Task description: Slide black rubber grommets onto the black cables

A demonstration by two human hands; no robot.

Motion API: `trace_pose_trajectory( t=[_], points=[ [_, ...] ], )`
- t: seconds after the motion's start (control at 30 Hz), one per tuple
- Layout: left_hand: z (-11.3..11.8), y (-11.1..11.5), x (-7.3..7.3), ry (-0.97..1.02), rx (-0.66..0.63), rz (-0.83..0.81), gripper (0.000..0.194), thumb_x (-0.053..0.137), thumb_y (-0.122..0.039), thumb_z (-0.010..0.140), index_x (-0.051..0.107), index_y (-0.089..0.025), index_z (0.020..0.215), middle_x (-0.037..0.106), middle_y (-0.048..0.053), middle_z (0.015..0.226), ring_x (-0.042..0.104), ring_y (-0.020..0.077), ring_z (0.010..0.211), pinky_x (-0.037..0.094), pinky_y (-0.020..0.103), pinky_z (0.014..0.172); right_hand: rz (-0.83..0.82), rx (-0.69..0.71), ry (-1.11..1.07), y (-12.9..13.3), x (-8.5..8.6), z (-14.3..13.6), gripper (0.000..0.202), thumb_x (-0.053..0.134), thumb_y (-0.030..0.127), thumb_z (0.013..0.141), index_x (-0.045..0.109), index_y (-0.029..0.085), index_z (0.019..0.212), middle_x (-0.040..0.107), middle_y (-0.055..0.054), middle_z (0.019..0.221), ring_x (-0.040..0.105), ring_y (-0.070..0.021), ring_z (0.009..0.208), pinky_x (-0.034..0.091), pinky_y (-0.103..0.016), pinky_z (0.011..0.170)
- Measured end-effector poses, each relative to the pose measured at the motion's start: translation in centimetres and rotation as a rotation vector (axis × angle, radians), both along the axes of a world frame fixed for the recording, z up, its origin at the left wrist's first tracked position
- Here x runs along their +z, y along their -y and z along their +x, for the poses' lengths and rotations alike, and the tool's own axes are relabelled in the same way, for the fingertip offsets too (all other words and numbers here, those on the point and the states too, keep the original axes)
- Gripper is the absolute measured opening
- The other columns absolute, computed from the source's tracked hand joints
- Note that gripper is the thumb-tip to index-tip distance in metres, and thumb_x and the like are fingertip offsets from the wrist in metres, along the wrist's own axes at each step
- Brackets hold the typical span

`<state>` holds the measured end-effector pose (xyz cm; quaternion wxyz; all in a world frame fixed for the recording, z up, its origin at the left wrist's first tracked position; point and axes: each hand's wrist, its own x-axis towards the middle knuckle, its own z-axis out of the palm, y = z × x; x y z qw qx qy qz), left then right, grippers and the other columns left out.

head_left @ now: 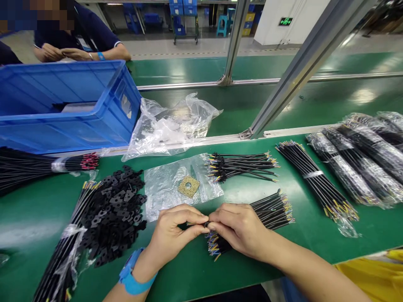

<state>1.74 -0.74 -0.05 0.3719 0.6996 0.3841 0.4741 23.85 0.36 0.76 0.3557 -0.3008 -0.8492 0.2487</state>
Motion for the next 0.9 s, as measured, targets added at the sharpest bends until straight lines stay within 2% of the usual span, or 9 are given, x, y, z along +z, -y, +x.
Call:
trace_pose_trajectory(
  t=[0.17,0.3,0.33,0.4,0.47,0.57,0.63,0.73,0.9],
  points=[
    [-0.1,0.2,-0.4,-0.015,0.031,0.017,0.013,0.086,-0.030,0.086,0.085,-0.028,0.099,0.083,0.003,0.081,0.079,0.0157,0.069,0.064,0.020,0.064,0.008,0.014,-0.017,-0.2,0.0,0.1,0.022,0.055,0.027,0.111,0.070,0.016,0.099,0.075,-0.005,0.082,0.068,-0.0131,0.065,0.055,-0.023,0.061],
    [-1.0,0.3,0.1,0.103,0.110,-0.011,0.068,0.091,-0.056,0.072,0.074,-0.032,0.134,0.085,0.005,0.096,0.082,0.0216,0.084,0.067,0.029,0.080,0.099,-0.011,-0.014,-0.4,0.8,0.3,0.019,0.056,0.027,0.111,0.070,0.016,0.103,0.076,-0.004,0.083,0.071,-0.0137,0.069,0.057,-0.024,0.065],
    [-1.4,0.3,0.5,0.173,0.163,-0.010,0.075,0.088,-0.061,0.073,0.070,-0.033,0.140,0.085,0.005,0.101,0.082,0.0224,0.088,0.067,0.030,0.082,0.109,-0.024,-0.010,-0.4,1.1,0.4,0.019,0.056,0.027,0.111,0.070,0.017,0.103,0.076,-0.004,0.082,0.071,-0.0137,0.070,0.058,-0.023,0.066],
    [-2.1,0.4,1.6,0.263,0.303,0.027,0.065,0.082,-0.060,0.082,0.068,-0.034,0.140,0.083,0.004,0.104,0.081,0.0204,0.089,0.066,0.029,0.081,0.116,-0.045,-0.014,-0.4,1.5,0.6,0.020,0.055,0.027,0.111,0.070,0.018,0.102,0.075,-0.003,0.081,0.072,-0.0135,0.071,0.058,-0.023,0.067],
    [-2.4,0.8,2.8,0.174,0.395,0.068,0.050,0.083,-0.054,0.085,0.075,-0.032,0.129,0.083,0.001,0.099,0.080,0.0172,0.086,0.064,0.024,0.079,0.126,-0.054,-0.024,-0.4,1.8,0.6,0.021,0.054,0.028,0.111,0.070,0.019,0.102,0.076,-0.002,0.081,0.072,-0.0130,0.072,0.058,-0.023,0.067],
    [-1.8,2.1,3.9,-0.110,0.314,0.079,0.039,0.089,-0.056,0.077,0.083,-0.029,0.104,0.083,0.001,0.089,0.078,0.0172,0.080,0.063,0.022,0.075,0.202,-0.048,-0.030,0.0,2.0,0.5,0.021,0.054,0.028,0.112,0.070,0.018,0.102,0.076,-0.002,0.081,0.072,-0.0130,0.071,0.057,-0.024,0.066],
    [-0.7,3.3,3.7,-0.162,0.258,0.017,0.031,0.087,-0.054,0.080,0.083,-0.028,0.097,0.083,0.001,0.085,0.079,0.0174,0.075,0.063,0.022,0.070,0.298,-0.050,-0.018,0.4,2.0,0.4,0.019,0.055,0.026,0.111,0.070,0.017,0.103,0.077,-0.002,0.081,0.069,-0.0127,0.066,0.054,-0.026,0.061],
    [0.8,5.0,2.5,-0.079,0.299,-0.142,0.028,0.082,-0.052,0.087,0.083,-0.025,0.092,0.083,0.002,0.081,0.079,0.0179,0.069,0.064,0.022,0.065,0.417,-0.051,0.008,1.1,1.8,0.3,0.014,0.056,0.022,0.110,0.069,0.017,0.108,0.078,-0.003,0.083,0.065,-0.0122,0.060,0.048,-0.028,0.056],
    [1.5,6.2,1.6,0.035,0.372,-0.191,0.033,0.087,-0.055,0.080,0.082,-0.022,0.080,0.081,0.002,0.072,0.078,0.0174,0.063,0.064,0.021,0.063,0.389,0.011,-0.005,1.7,1.6,0.1,0.016,0.055,0.022,0.111,0.070,0.017,0.107,0.078,-0.002,0.083,0.068,-0.0125,0.063,0.049,-0.028,0.059]
  ],
)
